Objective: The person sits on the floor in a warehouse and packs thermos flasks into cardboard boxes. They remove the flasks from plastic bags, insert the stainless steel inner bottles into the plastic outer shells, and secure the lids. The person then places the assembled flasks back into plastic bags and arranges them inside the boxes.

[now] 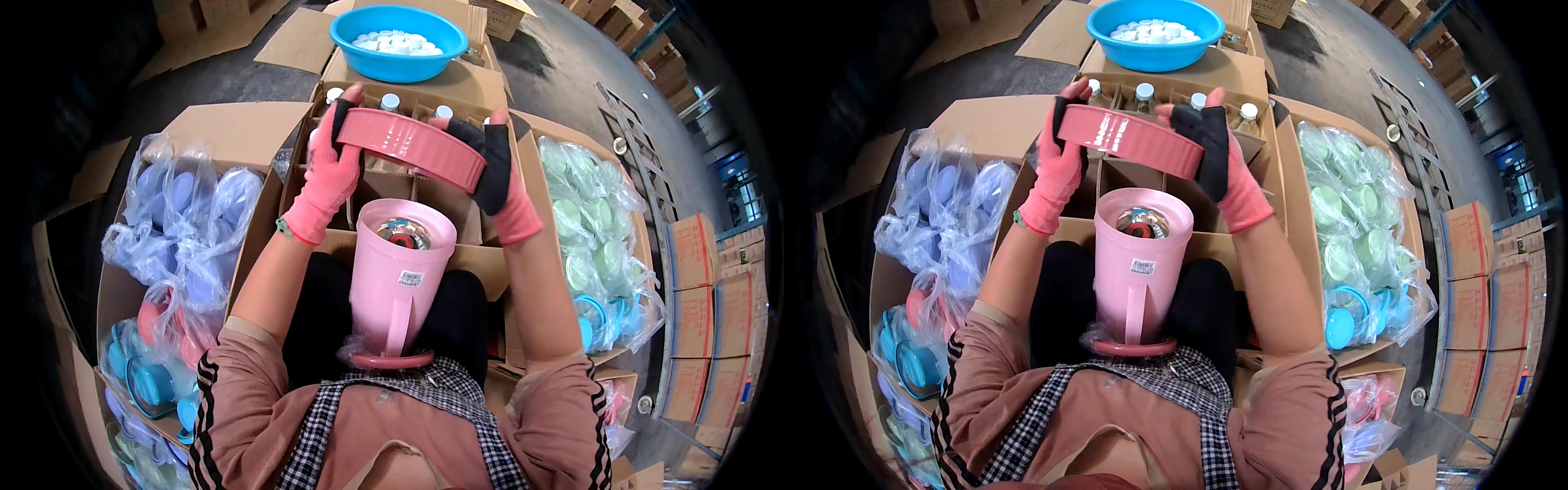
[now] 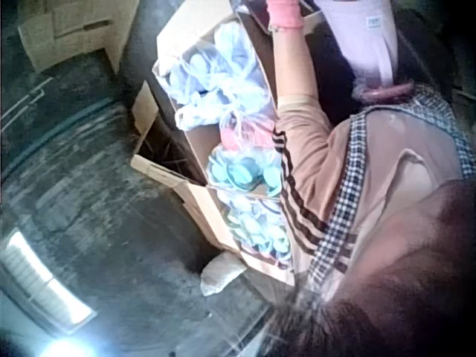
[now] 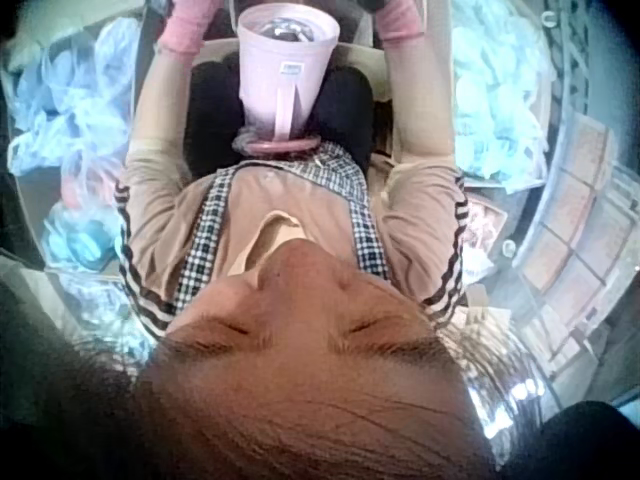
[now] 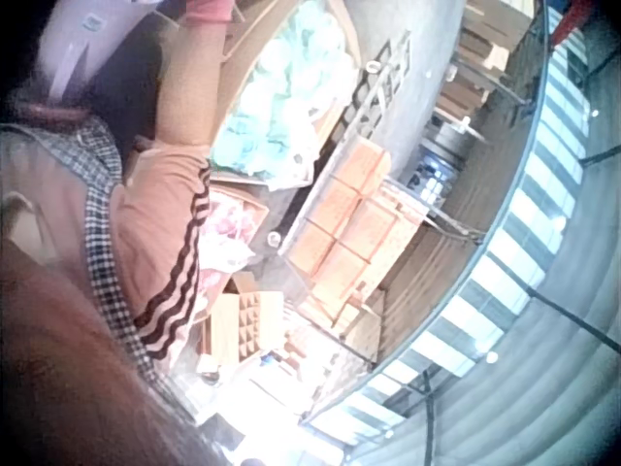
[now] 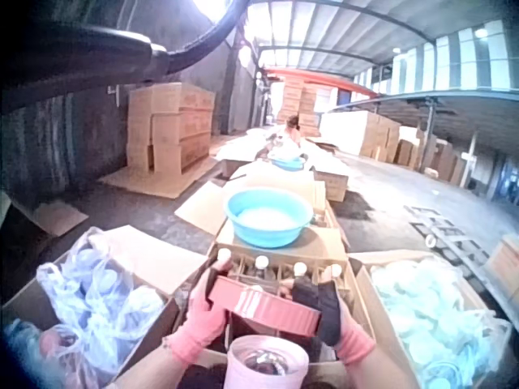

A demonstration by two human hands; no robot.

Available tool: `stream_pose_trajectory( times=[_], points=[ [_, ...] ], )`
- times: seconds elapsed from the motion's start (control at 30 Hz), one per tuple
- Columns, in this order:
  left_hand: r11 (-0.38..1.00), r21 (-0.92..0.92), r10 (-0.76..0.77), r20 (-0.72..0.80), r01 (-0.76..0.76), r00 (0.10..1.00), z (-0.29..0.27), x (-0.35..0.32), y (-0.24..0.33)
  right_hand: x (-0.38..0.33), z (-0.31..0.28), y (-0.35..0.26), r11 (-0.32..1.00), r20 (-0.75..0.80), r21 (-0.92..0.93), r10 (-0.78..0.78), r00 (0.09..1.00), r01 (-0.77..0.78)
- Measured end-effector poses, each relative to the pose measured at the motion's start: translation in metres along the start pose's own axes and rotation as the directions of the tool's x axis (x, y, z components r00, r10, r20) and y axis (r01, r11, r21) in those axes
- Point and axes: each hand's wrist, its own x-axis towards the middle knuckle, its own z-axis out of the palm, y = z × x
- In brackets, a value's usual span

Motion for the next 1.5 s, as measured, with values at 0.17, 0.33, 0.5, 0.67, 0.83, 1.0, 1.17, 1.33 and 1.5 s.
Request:
stream_pose_trajectory(
  times=[0.17,0.33,0.5,0.67,0.83,1.0,1.17,1.33,1.5],
  points=[
    [0.789,-0.3,-0.315,0.551,0.535,0.773,-0.005,-0.025,-0.015,0.01,-0.077,0.048,0.972,0.018,-0.122,-0.198,0.98,0.199],
    [0.786,-0.217,-0.465,0.409,0.578,0.785,-0.002,-0.09,-0.025,-0.032,-0.076,0.085,0.947,0.062,-0.268,-0.169,0.984,0.179],
    [0.903,-0.164,-0.323,0.352,0.398,0.878,-0.001,-0.092,-0.01,-0.045,-0.058,0.07,0.923,0.107,-0.291,-0.231,0.967,0.253],
    [0.953,-0.124,-0.207,0.395,0.276,0.895,-0.006,-0.096,0.001,-0.055,-0.064,0.07,0.634,0.308,-0.599,-0.381,0.872,0.488],
    [0.998,0.065,-0.025,0.699,-0.028,0.715,-0.024,-0.059,0.033,-0.08,-0.052,0.041,0.236,0.604,-0.679,-0.357,0.712,0.695],
    [0.946,0.261,-0.067,0.737,-0.192,0.673,-0.029,-0.07,0.033,-0.104,-0.055,0.033,0.016,0.63,-0.768,-0.162,0.759,0.641],
    [0.927,0.287,-0.055,0.74,-0.241,0.67,-0.023,-0.063,0.048,-0.106,-0.054,0.035,-0.042,0.653,-0.755,-0.142,0.744,0.655],
    [0.873,0.345,-0.04,0.755,-0.345,0.655,-0.013,-0.058,0.072,-0.111,-0.039,0.03,-0.073,0.645,-0.763,-0.155,0.748,0.643],
    [0.882,0.313,0.047,0.684,-0.352,0.728,-0.013,-0.074,0.065,-0.115,-0.037,0.03,-0.121,0.643,-0.766,-0.134,0.754,0.631]
  ],
)
